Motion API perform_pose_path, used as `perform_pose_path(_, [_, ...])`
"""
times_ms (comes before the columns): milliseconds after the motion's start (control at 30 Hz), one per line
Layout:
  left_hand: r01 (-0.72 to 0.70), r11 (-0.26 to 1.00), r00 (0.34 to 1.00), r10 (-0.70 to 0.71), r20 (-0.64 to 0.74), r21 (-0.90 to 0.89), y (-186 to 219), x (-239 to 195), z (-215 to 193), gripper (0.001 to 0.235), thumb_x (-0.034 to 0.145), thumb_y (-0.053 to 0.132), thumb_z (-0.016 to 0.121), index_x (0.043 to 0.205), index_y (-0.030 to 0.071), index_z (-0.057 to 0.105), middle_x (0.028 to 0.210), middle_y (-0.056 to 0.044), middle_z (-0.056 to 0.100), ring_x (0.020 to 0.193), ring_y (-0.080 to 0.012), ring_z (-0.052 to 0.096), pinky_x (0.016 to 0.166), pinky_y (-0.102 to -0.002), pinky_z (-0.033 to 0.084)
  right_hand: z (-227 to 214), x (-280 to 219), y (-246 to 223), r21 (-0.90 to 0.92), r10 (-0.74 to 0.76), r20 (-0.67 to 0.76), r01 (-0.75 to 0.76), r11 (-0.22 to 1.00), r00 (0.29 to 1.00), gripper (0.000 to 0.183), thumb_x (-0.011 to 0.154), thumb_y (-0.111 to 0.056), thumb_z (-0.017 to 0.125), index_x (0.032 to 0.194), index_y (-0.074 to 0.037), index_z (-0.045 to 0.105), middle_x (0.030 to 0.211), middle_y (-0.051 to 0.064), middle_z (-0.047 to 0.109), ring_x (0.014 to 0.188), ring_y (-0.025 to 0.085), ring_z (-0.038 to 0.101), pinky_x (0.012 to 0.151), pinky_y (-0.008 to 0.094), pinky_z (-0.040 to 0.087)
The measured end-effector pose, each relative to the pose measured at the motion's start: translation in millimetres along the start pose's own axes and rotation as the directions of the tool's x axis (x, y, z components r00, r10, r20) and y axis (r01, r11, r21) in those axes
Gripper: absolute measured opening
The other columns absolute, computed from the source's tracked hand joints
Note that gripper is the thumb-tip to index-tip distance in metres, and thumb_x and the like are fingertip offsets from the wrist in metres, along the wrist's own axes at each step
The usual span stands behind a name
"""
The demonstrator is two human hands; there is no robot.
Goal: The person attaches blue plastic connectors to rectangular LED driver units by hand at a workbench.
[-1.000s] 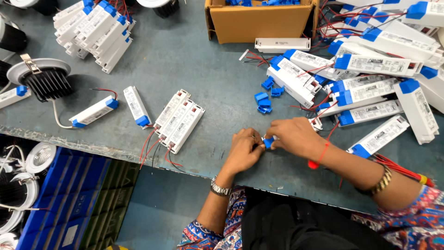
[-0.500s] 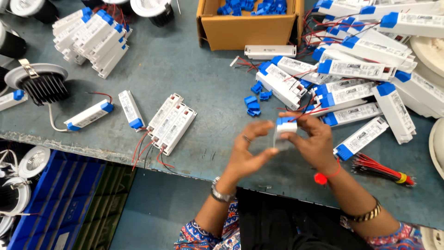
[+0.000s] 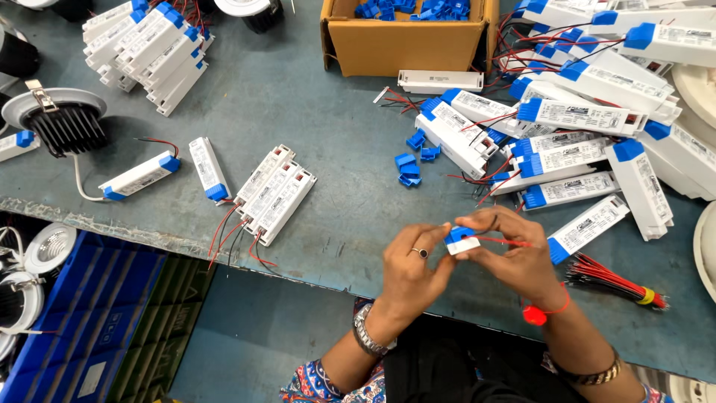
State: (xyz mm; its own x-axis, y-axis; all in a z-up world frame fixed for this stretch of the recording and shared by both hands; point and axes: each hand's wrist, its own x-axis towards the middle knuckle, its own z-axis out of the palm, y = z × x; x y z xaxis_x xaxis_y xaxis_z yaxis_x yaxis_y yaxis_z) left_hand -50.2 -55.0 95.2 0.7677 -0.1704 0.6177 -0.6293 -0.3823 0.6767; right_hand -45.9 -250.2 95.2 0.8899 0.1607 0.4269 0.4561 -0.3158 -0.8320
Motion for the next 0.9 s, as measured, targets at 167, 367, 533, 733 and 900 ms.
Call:
perform_pose_path(167, [-0.023, 1.000, 1.000, 0.023, -0.005, -0.021, -0.4, -6.1, 1.9, 0.039, 0.073, 0.000, 0.081, 0.110, 0.004, 0.068, 0.100, -0.011, 0.069, 0.091, -0.0305, 0.070, 0.078, -0.039, 0.057, -5.3, -9.2, 6.0, 0.124, 0.064, 0.073, -0.073, 0.990, 0.995, 0.036, 0.071, -0.003, 0.087, 0.103, -0.001, 0.072, 0.104, 0.010, 0.074, 0.095, 0.017, 0.073, 0.083, 0.029, 0.057])
perform_pose_path(367, [-0.041, 0.997, 0.999, 0.041, 0.010, -0.058, -0.3, -8.8, 9.5, 0.043, 0.077, 0.000, 0.080, 0.118, 0.004, 0.067, 0.109, -0.012, 0.068, 0.100, -0.0307, 0.069, 0.085, -0.040, 0.058, -0.5, -23.6, 37.8, 0.336, 0.099, 0.065, -0.116, 0.935, 0.993, 0.035, 0.076, 0.001, 0.088, 0.102, -0.004, 0.064, 0.110, 0.006, 0.064, 0.105, 0.015, 0.066, 0.089, 0.029, 0.057])
perform_pose_path(533, [-0.035, 0.989, 0.999, 0.039, 0.028, -0.145, -1.5, -1.1, 16.6, 0.051, 0.078, 0.002, 0.081, 0.126, 0.005, 0.064, 0.117, -0.013, 0.067, 0.107, -0.0331, 0.067, 0.092, -0.041, 0.056, 1.1, -28.2, 34.5, 0.390, 0.068, 0.009, -0.066, 0.919, 0.998, 0.041, 0.078, 0.002, 0.086, 0.112, -0.006, 0.066, 0.114, 0.005, 0.063, 0.112, 0.015, 0.063, 0.099, 0.031, 0.053])
perform_pose_path(733, [-0.010, 0.992, 1.000, 0.012, 0.018, -0.125, -1.9, -1.3, 22.8, 0.044, 0.077, 0.004, 0.083, 0.117, 0.007, 0.065, 0.115, -0.011, 0.069, 0.108, -0.0325, 0.068, 0.093, -0.041, 0.056, -6.8, -17.6, -3.8, -0.029, -0.044, -0.009, 0.043, 0.999, 0.999, 0.046, 0.068, -0.008, 0.089, 0.110, -0.006, 0.071, 0.114, 0.008, 0.067, 0.106, 0.018, 0.067, 0.093, 0.031, 0.054])
perform_pose_path(900, [0.090, 0.972, 0.995, -0.081, 0.054, -0.215, -3.4, -4.4, 24.7, 0.041, 0.073, 0.007, 0.086, 0.108, 0.007, 0.064, 0.106, -0.008, 0.069, 0.103, -0.0295, 0.068, 0.088, -0.039, 0.055, -9.0, -16.9, -12.1, -0.094, -0.055, -0.036, 0.051, 0.994, 0.998, 0.039, 0.069, -0.009, 0.089, 0.104, -0.005, 0.072, 0.109, 0.009, 0.071, 0.106, 0.021, 0.071, 0.092, 0.032, 0.056])
